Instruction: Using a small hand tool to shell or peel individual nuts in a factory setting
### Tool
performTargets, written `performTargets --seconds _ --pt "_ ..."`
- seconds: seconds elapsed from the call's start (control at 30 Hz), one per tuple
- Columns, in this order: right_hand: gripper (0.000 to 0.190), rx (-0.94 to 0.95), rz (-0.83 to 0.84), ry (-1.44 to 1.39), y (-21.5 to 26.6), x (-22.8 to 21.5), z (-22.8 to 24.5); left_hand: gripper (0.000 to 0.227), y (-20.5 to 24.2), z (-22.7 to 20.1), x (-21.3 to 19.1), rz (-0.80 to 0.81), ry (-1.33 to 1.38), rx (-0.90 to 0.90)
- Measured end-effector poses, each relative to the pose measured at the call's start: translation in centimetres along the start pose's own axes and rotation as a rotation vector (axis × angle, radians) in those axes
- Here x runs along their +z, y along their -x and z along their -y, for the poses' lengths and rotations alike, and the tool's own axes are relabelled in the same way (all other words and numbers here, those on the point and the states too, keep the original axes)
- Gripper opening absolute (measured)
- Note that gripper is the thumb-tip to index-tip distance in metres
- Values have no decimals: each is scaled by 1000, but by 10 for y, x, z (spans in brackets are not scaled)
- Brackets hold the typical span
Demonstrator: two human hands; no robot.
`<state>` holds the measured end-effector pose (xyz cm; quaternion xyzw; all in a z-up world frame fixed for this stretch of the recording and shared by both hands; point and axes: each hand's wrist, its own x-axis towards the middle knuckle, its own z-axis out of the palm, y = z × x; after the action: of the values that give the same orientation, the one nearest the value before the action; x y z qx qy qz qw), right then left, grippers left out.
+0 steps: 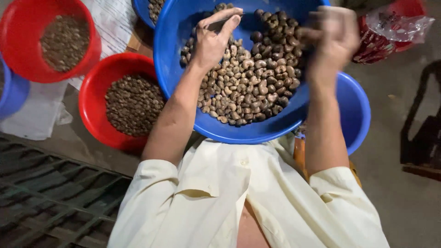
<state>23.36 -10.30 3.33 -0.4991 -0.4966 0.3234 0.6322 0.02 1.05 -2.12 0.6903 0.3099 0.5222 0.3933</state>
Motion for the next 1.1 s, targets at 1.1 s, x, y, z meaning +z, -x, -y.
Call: performTargets --seconds 1.1 --pt "27 -353 771 1483 -33 35 -99 23 1 33 7 10 -350 57"
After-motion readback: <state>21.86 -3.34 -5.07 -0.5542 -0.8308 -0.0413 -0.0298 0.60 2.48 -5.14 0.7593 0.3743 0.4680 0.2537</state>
